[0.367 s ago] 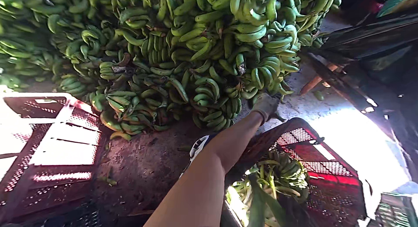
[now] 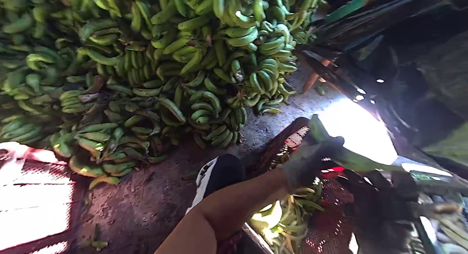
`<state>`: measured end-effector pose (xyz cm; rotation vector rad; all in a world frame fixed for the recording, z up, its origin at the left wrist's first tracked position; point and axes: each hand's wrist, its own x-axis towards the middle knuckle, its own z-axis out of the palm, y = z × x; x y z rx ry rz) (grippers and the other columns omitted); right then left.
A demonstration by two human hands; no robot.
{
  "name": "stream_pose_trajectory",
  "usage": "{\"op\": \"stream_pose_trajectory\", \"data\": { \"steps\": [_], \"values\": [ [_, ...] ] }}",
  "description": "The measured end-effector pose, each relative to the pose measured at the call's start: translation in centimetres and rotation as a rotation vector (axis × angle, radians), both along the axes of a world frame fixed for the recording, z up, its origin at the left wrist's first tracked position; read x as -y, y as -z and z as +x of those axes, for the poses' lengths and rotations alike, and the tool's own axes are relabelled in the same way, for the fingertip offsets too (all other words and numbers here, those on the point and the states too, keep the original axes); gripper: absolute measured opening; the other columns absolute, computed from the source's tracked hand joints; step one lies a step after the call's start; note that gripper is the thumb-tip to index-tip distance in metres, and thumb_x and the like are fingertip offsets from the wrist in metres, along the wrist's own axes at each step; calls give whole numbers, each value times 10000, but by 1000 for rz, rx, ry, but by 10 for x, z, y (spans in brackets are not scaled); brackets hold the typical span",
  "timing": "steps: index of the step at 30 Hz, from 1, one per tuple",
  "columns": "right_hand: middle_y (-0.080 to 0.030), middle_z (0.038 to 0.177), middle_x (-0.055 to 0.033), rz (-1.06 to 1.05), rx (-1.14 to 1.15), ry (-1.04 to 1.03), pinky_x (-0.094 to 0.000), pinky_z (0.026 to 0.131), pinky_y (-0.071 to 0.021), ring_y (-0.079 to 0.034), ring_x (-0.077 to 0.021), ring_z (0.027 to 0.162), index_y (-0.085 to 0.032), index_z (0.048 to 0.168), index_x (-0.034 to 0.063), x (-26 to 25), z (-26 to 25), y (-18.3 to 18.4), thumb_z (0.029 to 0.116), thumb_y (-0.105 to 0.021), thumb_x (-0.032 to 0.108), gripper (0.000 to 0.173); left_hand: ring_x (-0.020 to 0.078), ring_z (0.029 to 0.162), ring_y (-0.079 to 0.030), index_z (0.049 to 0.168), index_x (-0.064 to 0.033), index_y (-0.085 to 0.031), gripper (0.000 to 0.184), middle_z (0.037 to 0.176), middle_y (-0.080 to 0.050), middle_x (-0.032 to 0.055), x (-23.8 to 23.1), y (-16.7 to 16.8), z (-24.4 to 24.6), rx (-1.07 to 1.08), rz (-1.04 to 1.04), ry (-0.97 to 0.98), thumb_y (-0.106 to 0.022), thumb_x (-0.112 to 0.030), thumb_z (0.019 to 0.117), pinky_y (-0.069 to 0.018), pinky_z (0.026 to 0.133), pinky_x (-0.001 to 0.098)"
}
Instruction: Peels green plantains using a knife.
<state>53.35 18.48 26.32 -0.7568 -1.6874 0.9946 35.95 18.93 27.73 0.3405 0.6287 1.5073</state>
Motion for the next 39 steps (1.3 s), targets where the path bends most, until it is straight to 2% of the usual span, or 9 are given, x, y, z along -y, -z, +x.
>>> {"op": "stream_pose_trajectory", "data": {
  "steps": [2,4,6,14,19,24,28,35,39],
  "values": [
    [-707,1044,62,-110,63,86,-226,701,-613,-695,-30,831,-525,1334,24,-5,7,-2,1025,-595,228,376,186,871,-701,1256,-79,-553,269,996,-690,92,11,12,-6,78,86,57,-615,-143,1002,-612,770,351],
    [-661,1162,31,-187,212,180,-203,813,-581,-649,18,945,-423,1475,0,-5,16,-1,1015,-605,300,578,142,747,-669,1216,-99,-605,246,913,-687,74,13,21,-11,-21,96,72,-630,-174,983,-584,669,303],
    [-691,1172,-76,-239,380,354,-348,813,-607,-691,-104,957,-432,1483,21,-2,14,-8,889,-754,307,734,111,676,-638,1278,-131,-593,345,882,-682,57,12,21,-16,-202,59,-47,-690,-222,959,-558,599,267],
    [-730,983,-37,-148,570,250,-346,807,-595,-697,-100,865,-640,1295,99,-5,11,6,998,-628,376,406,159,797,-674,1436,-208,-461,621,1094,-692,71,-1,24,-8,-537,74,-256,-745,-393,916,-573,606,299],
    [-720,948,-2,-123,471,272,-298,745,-610,-684,-55,808,-616,1315,78,2,22,-5,995,-620,382,441,135,1055,-657,1419,-133,-464,584,1207,-652,30,2,29,-2,-789,285,-290,-746,-220,916,-593,845,322],
    [-668,973,-141,-863,878,-72,-482,691,-573,-672,-264,751,-502,1435,205,-13,32,14,1044,-389,619,581,179,1108,-651,1377,-189,-527,487,1240,-654,40,4,17,-19,-506,448,-25,-723,-185,930,-586,887,362],
    [-654,1356,10,-407,568,-119,-341,1016,-539,-643,-83,1174,-465,1539,270,-7,41,0,1070,-506,372,481,147,822,-679,1508,-378,-405,583,1115,-683,29,4,17,-38,-625,253,96,-626,-471,977,-590,654,309],
    [-721,1098,-53,300,752,-40,-462,810,-583,-692,-201,971,-583,1441,384,-3,39,7,950,-615,490,504,85,733,-648,1449,-351,-495,422,1040,-698,1,15,19,-27,-753,216,160,-416,-507,1065,-547,574,237],
    [-717,1109,-147,293,768,367,-580,789,-571,-703,-337,966,-720,1236,223,-31,46,-4,902,-705,351,358,105,850,-672,1376,-235,-577,429,1051,-691,29,22,18,-13,-633,153,324,-424,-491,1067,-592,691,276]
  ]
}}
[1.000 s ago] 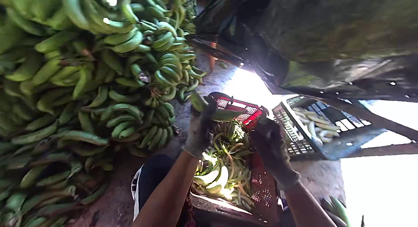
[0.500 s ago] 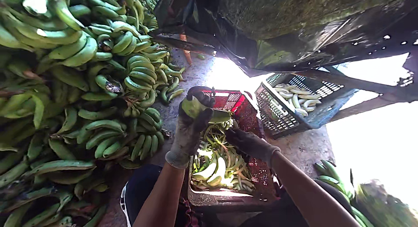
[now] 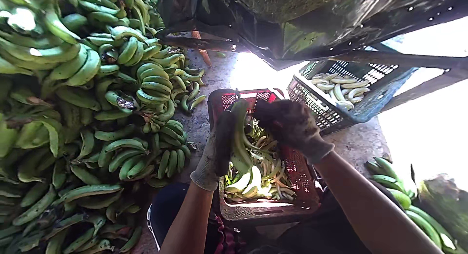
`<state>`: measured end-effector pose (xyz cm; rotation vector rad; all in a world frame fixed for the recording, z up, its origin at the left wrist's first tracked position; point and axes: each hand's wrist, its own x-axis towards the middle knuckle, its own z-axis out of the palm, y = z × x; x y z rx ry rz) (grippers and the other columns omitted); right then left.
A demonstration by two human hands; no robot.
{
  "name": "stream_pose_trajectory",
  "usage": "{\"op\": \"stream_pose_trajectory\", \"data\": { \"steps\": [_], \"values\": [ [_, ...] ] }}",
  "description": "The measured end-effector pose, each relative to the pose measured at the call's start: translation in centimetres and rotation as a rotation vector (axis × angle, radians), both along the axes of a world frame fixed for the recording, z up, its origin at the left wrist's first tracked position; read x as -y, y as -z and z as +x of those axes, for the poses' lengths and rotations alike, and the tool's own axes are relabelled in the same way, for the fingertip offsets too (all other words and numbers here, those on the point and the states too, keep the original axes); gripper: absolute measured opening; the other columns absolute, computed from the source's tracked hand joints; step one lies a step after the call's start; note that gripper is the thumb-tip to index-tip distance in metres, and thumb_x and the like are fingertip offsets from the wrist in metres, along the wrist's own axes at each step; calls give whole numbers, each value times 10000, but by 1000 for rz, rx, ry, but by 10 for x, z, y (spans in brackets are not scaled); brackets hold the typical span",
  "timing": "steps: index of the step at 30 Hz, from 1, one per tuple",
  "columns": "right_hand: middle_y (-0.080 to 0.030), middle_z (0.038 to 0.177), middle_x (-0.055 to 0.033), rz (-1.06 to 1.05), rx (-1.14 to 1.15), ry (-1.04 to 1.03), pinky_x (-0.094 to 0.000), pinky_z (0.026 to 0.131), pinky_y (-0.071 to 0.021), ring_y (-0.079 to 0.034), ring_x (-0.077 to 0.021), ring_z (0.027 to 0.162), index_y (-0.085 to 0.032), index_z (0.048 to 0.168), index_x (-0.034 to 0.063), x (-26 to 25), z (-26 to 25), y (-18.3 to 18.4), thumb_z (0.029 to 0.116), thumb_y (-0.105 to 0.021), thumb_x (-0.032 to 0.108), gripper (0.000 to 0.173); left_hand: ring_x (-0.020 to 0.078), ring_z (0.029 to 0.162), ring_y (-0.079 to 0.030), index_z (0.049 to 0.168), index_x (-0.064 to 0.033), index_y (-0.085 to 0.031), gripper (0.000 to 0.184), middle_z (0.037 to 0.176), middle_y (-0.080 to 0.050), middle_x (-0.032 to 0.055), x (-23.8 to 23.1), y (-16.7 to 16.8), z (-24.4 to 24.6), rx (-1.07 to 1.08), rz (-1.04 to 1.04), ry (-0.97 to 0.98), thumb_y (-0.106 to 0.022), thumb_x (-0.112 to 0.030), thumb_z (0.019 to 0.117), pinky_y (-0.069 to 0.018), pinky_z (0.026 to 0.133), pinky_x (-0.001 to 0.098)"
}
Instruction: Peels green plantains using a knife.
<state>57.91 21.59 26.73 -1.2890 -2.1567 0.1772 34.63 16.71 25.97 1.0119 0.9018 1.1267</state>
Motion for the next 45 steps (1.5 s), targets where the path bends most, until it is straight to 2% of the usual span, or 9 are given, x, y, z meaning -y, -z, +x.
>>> {"op": "stream_pose_trajectory", "data": {
  "steps": [3,10,15,22,26,31,34,38,45],
  "values": [
    [-667,1251,-147,-137,-35,172,-583,901,-534,-658,-326,1101,-486,1536,277,-15,23,-14,984,-603,405,579,215,806,-696,1457,-248,-506,494,1101,-674,112,-2,-8,1,56,-139,147,-490,-507,1036,-619,642,374],
    [-684,1092,-14,-289,-28,-380,-388,792,-579,-660,-136,940,-537,1486,378,29,2,7,934,-635,472,569,118,858,-675,1495,-362,-437,502,1146,-681,-3,-19,2,-6,-321,96,-466,-437,-570,1037,-580,666,325],
    [-726,1110,-123,37,-12,-202,-537,822,-573,-703,-299,991,-746,1194,230,-9,9,3,896,-690,378,337,116,871,-670,1439,-265,-508,425,1090,-680,18,-1,1,3,-188,87,-122,-446,-460,1066,-591,701,300],
    [-706,1092,-72,-99,-25,-210,-494,826,-559,-676,-233,968,-603,1438,281,13,4,2,902,-664,415,556,107,787,-652,1360,-271,-546,427,1014,-671,-2,-18,15,-2,-62,48,-247,-390,-533,1061,-571,629,301],
    [-697,1067,-57,-178,-3,-329,-466,799,-554,-670,-214,943,-511,1509,366,30,-15,10,936,-598,474,589,132,1055,-660,1530,-352,-325,560,1326,-613,-29,-26,12,4,-3,189,-504,-441,-583,1032,-595,816,374],
    [-712,1175,-78,-121,-112,-224,-510,941,-547,-674,-238,1089,-716,1270,244,-18,11,6,941,-666,383,362,95,843,-666,1340,-211,-560,393,1026,-678,4,-7,4,3,31,56,50,-389,-456,1084,-594,699,281],
    [-668,1334,-60,-163,-141,-114,-487,1073,-465,-613,-217,1236,-508,1525,273,-32,22,3,1010,-580,358,526,187,824,-701,1481,-216,-449,463,1069,-687,87,-4,-7,7,-39,-77,269,-432,-425,1068,-621,688,347],
    [-702,1138,-73,-104,-52,-173,-513,872,-551,-670,-234,1020,-569,1470,282,5,3,5,955,-605,444,542,76,755,-648,1225,-226,-625,402,936,-677,-16,-16,21,-2,88,58,-82,-407,-520,1059,-561,606,255],
    [-707,1123,-111,-2,41,-211,-524,842,-538,-681,-284,1002,-629,1413,305,21,-15,11,927,-574,497,526,138,1102,-649,1482,-309,-410,462,1327,-619,-15,-28,20,4,209,203,-370,-361,-522,1075,-585,866,374]
  ]
}}
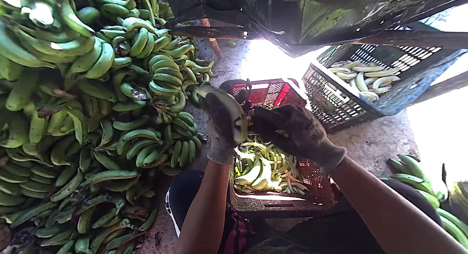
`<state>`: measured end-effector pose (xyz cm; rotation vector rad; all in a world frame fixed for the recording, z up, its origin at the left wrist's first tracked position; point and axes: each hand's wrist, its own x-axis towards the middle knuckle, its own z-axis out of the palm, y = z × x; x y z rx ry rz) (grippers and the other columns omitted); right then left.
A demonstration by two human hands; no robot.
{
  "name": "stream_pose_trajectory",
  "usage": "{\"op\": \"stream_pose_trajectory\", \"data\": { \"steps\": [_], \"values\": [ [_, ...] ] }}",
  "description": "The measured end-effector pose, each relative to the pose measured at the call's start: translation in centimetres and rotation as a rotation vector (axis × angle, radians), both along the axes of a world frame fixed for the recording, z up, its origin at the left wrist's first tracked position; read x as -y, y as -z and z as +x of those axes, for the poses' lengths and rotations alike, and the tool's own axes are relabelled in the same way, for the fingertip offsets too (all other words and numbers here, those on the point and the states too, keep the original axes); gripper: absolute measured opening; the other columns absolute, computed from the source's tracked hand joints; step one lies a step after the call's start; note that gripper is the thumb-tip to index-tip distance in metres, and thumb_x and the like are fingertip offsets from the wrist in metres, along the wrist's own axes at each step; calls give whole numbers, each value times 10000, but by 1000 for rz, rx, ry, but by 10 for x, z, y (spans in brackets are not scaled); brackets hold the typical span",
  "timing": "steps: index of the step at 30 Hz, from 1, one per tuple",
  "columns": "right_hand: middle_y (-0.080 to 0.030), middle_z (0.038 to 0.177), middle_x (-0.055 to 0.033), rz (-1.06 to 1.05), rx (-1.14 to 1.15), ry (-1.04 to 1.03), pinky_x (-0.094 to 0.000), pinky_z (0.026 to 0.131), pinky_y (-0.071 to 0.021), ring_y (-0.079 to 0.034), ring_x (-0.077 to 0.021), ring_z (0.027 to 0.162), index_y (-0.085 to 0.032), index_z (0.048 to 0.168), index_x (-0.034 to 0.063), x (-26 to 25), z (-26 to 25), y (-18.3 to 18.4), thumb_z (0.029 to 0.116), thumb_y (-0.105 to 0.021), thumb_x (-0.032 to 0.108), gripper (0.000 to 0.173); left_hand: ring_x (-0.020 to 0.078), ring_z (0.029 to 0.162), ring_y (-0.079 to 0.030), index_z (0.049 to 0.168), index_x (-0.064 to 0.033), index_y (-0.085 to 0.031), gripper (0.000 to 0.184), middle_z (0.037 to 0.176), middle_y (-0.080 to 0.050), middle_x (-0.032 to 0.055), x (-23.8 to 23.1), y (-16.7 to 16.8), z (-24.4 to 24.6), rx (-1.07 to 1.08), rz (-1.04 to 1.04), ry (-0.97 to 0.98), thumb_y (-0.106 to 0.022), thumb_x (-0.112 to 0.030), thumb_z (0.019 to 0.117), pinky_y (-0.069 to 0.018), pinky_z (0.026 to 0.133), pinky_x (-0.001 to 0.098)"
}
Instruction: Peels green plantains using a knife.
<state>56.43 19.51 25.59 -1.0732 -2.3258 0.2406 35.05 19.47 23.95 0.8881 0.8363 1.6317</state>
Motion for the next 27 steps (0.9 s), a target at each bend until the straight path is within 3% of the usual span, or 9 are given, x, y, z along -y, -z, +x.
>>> {"op": "stream_pose_trajectory", "data": {
  "steps": [4,6,8,10,13,15,19,22,27],
  "values": [
    [-684,1242,-76,-260,-138,40,-511,990,-517,-645,-238,1145,-627,1411,243,-32,26,-10,992,-584,413,454,69,822,-664,1313,-227,-586,382,1002,-683,-14,21,-13,1,-187,-109,431,-387,-459,1084,-583,688,260],
    [-674,1335,16,-377,-186,16,-424,1063,-499,-628,-126,1218,-568,1474,280,-38,31,-15,1045,-528,401,447,108,781,-689,1308,-161,-571,374,949,-698,34,22,-25,9,-230,-223,649,-384,-400,1089,-603,674,277],
    [-655,1372,7,-413,-189,44,-452,1094,-472,-611,-132,1260,-552,1486,262,-41,31,-9,1071,-473,419,450,155,802,-701,1378,-161,-523,406,984,-695,70,19,-25,14,-230,-282,746,-390,-401,1080,-613,692,310],
    [-665,1352,1,-396,-173,90,-479,1076,-481,-620,-163,1245,-542,1490,287,-40,27,1,1066,-470,436,455,132,796,-696,1328,-173,-555,393,976,-702,46,17,-16,14,-214,-274,657,-397,-428,1074,-605,685,295],
    [-703,1161,-59,-223,-80,65,-511,905,-552,-674,-238,1041,-513,1514,284,-20,13,4,1016,-543,422,518,66,716,-639,1179,-186,-626,409,883,-667,-14,2,3,8,0,-218,349,-352,-476,1085,-561,607,241],
    [-705,1099,-79,-73,-38,7,-497,857,-549,-676,-244,987,-549,1489,259,-8,5,7,959,-570,471,571,84,811,-663,1193,-194,-603,463,978,-681,-8,-10,7,2,215,-171,258,-292,-519,1084,-577,661,262],
    [-715,1149,-102,131,-33,-11,-498,879,-533,-681,-265,1033,-620,1424,296,0,-1,11,941,-585,513,531,136,1162,-631,1304,-187,-567,441,1235,-660,11,-19,17,-12,348,15,166,-264,-435,1101,-554,952,334],
    [-702,1168,-129,108,-49,48,-532,853,-520,-672,-298,1039,-623,1422,282,0,-3,5,941,-567,515,538,177,1241,-610,1356,-181,-523,473,1327,-632,41,-17,9,-7,421,62,131,-202,-430,1116,-545,995,361],
    [-679,1125,-94,-91,-82,105,-501,830,-545,-659,-255,996,-517,1517,270,-5,3,-10,983,-530,473,572,175,1201,-616,1478,-253,-444,437,1414,-567,24,-3,-6,5,266,182,280,-323,-442,1103,-570,935,357]
  ]
}}
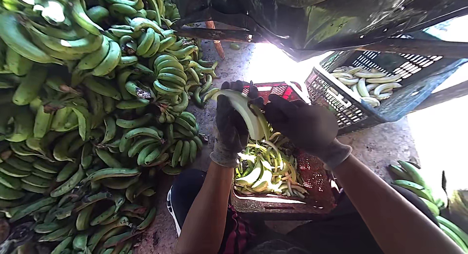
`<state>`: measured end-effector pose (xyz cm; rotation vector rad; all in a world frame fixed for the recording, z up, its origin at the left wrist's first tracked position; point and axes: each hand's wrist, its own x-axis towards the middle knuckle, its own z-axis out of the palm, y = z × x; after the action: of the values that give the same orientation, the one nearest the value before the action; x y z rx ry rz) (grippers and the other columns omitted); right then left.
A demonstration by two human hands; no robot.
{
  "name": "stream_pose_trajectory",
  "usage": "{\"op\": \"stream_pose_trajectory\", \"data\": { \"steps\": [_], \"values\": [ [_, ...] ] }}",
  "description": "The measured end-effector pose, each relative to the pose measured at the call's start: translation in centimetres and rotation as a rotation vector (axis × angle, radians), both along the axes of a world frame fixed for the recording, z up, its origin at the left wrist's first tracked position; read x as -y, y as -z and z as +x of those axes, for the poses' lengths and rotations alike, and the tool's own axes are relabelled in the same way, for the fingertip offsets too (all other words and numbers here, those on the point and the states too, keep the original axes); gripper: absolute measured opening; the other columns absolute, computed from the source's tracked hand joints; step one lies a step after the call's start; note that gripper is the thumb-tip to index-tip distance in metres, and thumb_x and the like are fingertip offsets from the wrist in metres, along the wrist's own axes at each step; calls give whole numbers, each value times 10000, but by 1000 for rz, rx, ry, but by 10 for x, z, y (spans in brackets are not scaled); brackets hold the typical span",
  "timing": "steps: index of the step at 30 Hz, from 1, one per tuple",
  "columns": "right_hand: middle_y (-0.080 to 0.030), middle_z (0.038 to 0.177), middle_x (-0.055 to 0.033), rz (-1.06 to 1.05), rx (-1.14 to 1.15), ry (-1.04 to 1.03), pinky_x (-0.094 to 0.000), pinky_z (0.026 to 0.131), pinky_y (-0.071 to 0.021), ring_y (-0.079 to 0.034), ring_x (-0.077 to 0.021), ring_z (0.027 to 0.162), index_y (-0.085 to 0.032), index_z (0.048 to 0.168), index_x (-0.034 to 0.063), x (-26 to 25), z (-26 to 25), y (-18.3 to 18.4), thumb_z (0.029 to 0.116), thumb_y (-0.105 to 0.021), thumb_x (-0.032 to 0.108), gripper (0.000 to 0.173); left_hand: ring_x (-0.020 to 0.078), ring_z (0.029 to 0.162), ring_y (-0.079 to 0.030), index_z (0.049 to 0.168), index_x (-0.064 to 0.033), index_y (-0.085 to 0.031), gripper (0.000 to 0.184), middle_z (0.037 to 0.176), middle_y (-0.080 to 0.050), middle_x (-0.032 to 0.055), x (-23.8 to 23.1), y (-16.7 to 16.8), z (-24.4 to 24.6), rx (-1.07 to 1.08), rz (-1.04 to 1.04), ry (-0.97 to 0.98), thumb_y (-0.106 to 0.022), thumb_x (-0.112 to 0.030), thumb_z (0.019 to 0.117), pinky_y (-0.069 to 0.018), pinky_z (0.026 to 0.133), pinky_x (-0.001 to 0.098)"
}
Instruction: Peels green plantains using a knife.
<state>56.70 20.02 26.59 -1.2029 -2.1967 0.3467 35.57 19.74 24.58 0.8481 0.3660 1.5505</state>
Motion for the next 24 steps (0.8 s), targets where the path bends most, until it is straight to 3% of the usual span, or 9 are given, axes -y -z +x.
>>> {"op": "stream_pose_trajectory", "data": {
  "steps": [2,4,6,9,11,15,17,20,24],
  "values": [
    [-687,1100,-117,87,28,4,-511,823,-521,-656,-279,976,-565,1482,251,-4,7,-1,965,-545,487,569,110,1114,-644,1453,-268,-478,451,1353,-611,-9,6,-1,0,-173,-93,-11,-343,-496,1087,-583,863,307],
    [-712,1086,-130,210,85,-19,-531,805,-536,-685,-303,956,-633,1413,247,-10,11,2,943,-575,485,530,81,861,-651,1305,-272,-567,471,1039,-660,-26,11,1,5,-358,-255,-72,-348,-599,1048,-577,690,291],
    [-712,1114,-139,179,109,7,-546,810,-533,-687,-321,974,-649,1391,264,-16,11,9,948,-564,490,505,84,752,-626,1226,-249,-612,488,913,-645,-13,15,2,10,-547,-360,-114,-342,-612,1045,-549,607,281],
    [-697,1177,-120,-207,-29,89,-543,880,-552,-684,-276,1047,-661,1354,197,-23,18,6,1022,-556,391,399,149,887,-638,1383,-168,-549,499,1078,-653,72,17,0,12,-968,-245,-50,-307,-490,1089,-564,749,379],
    [-717,1138,-26,-524,-127,125,-434,829,-587,-701,-149,955,-612,1389,248,-30,24,3,1085,-443,440,397,183,819,-661,1308,-127,-593,517,986,-671,93,15,-1,21,-1088,-233,47,-304,-494,1087,-576,717,423],
    [-683,1316,5,-445,-50,88,-503,1021,-526,-655,-160,1194,-572,1450,295,-25,24,13,1079,-431,478,438,192,812,-674,1449,-266,-500,479,1054,-679,78,8,13,18,-822,-470,122,-400,-534,1065,-593,687,406],
    [-707,1179,-79,-143,44,-43,-515,921,-552,-680,-247,1073,-543,1492,238,-14,16,14,1028,-533,396,490,103,775,-647,1358,-227,-557,364,978,-670,17,9,18,4,-608,-469,50,-441,-425,1075,-571,654,296],
    [-717,1111,-103,146,182,-188,-507,847,-550,-692,-283,1001,-568,1473,282,-2,14,19,933,-567,534,595,67,666,-633,1124,-181,-643,375,828,-661,-11,6,13,-7,-349,-465,82,-402,-464,1074,-545,550,230],
    [-724,1114,-91,323,190,-205,-488,841,-550,-694,-263,996,-673,1337,309,5,16,14,963,-529,580,484,94,756,-659,1170,-190,-629,474,937,-674,10,3,10,-21,-172,-409,186,-324,-538,1069,-565,625,246]
  ]
}}
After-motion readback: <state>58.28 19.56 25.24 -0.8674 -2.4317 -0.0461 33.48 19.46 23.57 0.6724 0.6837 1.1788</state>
